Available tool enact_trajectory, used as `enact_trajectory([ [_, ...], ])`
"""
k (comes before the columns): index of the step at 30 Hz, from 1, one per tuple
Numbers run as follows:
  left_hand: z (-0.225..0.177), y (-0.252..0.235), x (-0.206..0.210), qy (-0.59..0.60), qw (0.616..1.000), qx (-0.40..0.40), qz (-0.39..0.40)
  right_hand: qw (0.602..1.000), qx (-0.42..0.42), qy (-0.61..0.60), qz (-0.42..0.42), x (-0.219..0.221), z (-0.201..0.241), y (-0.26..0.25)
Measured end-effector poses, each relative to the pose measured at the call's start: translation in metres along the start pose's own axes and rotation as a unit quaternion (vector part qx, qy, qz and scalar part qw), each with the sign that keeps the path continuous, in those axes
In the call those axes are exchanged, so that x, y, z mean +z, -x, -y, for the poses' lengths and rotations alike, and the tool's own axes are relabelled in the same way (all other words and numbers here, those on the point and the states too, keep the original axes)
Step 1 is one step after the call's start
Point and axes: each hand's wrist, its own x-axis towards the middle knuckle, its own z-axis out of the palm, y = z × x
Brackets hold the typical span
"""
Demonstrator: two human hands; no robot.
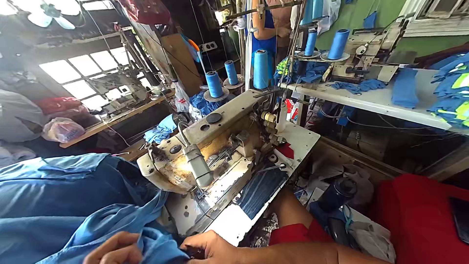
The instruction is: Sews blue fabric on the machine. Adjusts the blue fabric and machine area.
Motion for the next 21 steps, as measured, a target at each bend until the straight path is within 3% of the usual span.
enact_trajectory([
  [3,0.019,0.000,-0.009,-0.107,0.994,-0.003,0.003,0.994,0.041,-0.095,0.042,-0.013,0.020,0.002],
  [6,0.022,0.008,-0.014,-0.163,0.981,-0.041,0.101,0.982,0.102,-0.143,0.075,-0.042,0.030,0.009],
  [9,0.025,0.027,-0.011,-0.172,0.962,-0.070,0.200,0.979,0.138,-0.100,0.110,-0.074,0.025,0.023],
  [12,0.053,0.057,0.008,-0.134,0.958,-0.069,0.242,0.980,0.181,0.026,0.085,-0.095,0.009,0.038],
  [14,0.051,0.062,0.008,-0.129,0.958,-0.104,0.234,0.975,0.196,0.095,0.047,-0.099,0.000,0.041],
  [17,0.017,0.044,-0.007,-0.143,0.959,-0.182,0.166,0.971,0.177,0.159,-0.002,-0.096,-0.007,0.034],
  [21,-0.011,0.023,-0.022,-0.028,0.956,-0.264,0.124,0.973,0.163,0.158,-0.046,-0.090,-0.004,0.023],
])
